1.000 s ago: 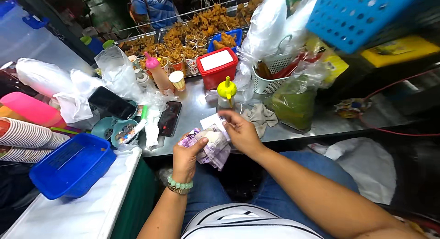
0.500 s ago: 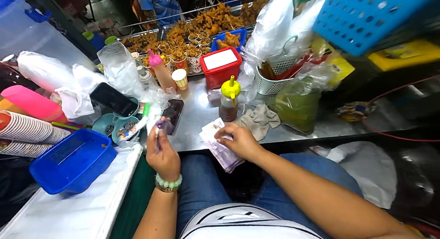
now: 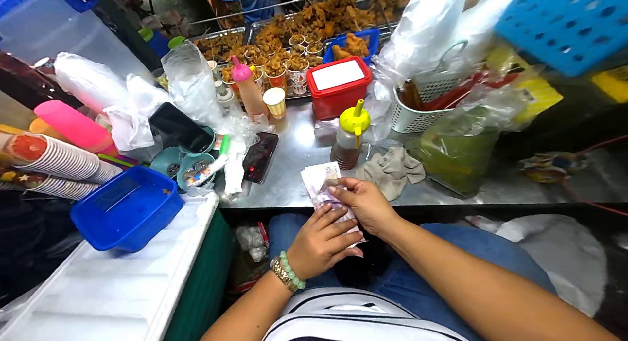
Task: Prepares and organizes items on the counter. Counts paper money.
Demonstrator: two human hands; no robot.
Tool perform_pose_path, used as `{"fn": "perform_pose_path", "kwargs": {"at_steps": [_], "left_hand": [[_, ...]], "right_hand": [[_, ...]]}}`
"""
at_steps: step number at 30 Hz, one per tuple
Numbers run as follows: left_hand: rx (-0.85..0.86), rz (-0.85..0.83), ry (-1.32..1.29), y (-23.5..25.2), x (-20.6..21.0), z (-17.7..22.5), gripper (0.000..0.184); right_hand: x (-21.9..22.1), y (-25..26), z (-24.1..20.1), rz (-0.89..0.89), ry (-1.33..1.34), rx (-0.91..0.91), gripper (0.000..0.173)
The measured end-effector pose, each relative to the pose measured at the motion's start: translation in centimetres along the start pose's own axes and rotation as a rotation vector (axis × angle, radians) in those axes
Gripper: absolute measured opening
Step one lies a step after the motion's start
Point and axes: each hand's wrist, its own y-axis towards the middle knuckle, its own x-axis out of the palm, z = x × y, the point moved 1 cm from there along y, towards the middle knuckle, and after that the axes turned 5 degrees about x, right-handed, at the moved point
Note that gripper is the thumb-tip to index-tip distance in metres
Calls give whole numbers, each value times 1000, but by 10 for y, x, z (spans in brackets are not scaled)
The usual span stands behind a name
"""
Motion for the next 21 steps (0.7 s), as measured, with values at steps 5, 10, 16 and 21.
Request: {"fn": "perform_pose_path", "kwargs": {"at_steps": [5, 10, 16, 21], "left_hand": [[23, -4, -77, 8, -6, 0, 32], [-108, 145, 108, 15, -68, -52, 55], [-1129, 176, 510, -8, -193, -176, 40], [-1616, -355, 653, -47, -205, -224, 47]], "right_hand": [[-1, 4, -5, 120, -21, -69, 8], [-12, 6, -7, 135, -147, -131, 20], [-6, -6, -2, -30, -414, -189, 30], [6, -8, 1, -123, -519, -249, 28]]}}
